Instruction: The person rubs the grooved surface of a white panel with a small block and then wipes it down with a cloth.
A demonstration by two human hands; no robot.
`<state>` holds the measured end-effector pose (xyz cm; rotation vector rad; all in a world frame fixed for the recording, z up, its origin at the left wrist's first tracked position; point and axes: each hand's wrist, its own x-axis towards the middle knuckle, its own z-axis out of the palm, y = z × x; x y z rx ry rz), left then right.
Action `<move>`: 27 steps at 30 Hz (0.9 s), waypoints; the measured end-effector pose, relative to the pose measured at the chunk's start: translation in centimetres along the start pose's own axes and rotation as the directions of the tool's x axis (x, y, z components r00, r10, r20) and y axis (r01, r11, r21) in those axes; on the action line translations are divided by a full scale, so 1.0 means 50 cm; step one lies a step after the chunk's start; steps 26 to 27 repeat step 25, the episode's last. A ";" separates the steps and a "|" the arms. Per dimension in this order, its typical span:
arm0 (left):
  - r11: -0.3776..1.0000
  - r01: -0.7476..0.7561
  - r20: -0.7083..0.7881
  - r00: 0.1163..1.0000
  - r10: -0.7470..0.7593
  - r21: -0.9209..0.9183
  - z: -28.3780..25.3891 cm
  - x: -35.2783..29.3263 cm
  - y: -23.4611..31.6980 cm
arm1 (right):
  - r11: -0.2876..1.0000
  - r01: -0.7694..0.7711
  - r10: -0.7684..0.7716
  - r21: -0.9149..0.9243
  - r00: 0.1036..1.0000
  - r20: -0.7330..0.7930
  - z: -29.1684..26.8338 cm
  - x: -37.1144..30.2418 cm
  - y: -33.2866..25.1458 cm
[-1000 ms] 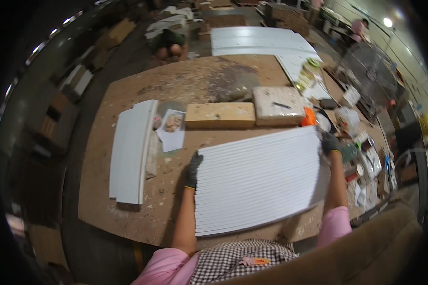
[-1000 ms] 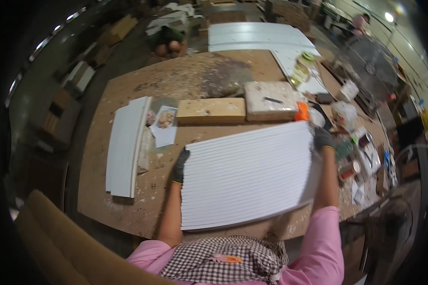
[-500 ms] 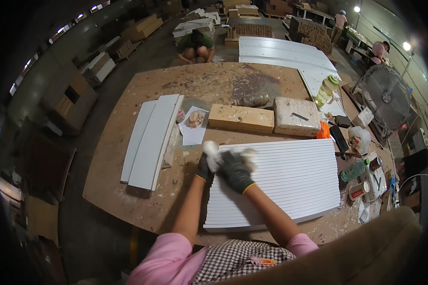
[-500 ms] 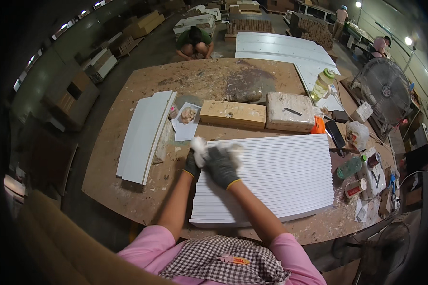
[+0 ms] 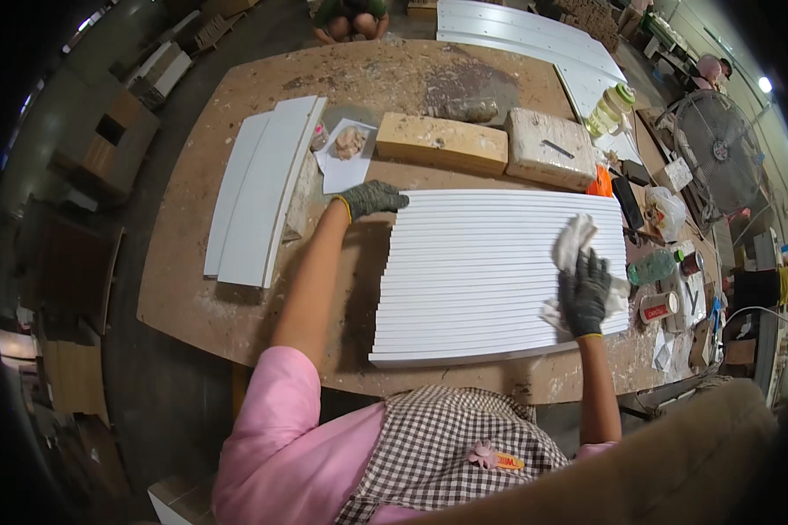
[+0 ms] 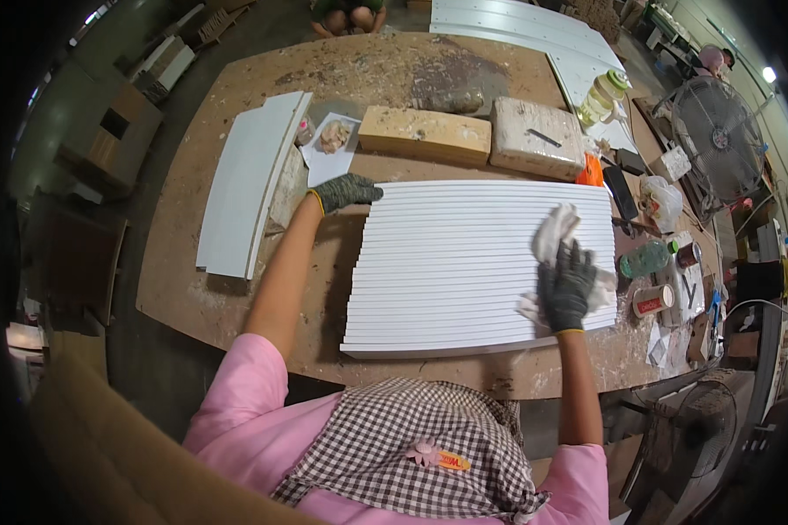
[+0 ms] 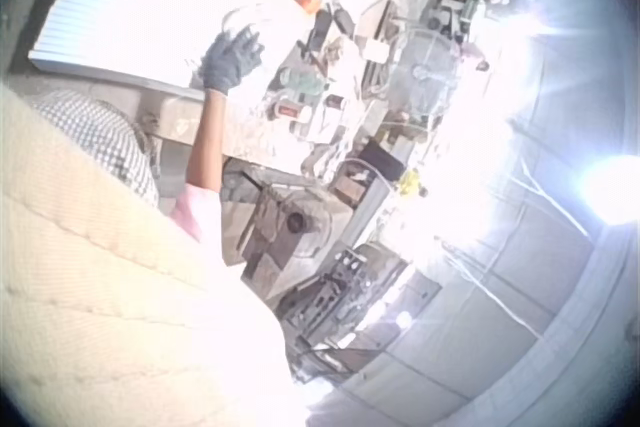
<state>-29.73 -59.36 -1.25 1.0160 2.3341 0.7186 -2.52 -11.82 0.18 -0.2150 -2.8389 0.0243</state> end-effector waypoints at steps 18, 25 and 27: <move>0.977 0.211 0.063 0.975 -0.212 0.017 -0.039 0.000 0.096 | 0.539 0.590 -0.634 0.601 0.754 -0.171 -0.134 0.034 -0.486; 0.910 0.287 0.084 0.942 -0.325 0.299 -0.051 0.140 0.216 | 0.951 0.244 -0.246 0.190 0.969 -0.014 0.111 0.033 -0.411; 0.910 0.287 0.084 0.942 -0.325 0.299 -0.051 0.140 0.216 | 0.951 0.244 -0.246 0.190 0.969 -0.014 0.111 0.033 -0.411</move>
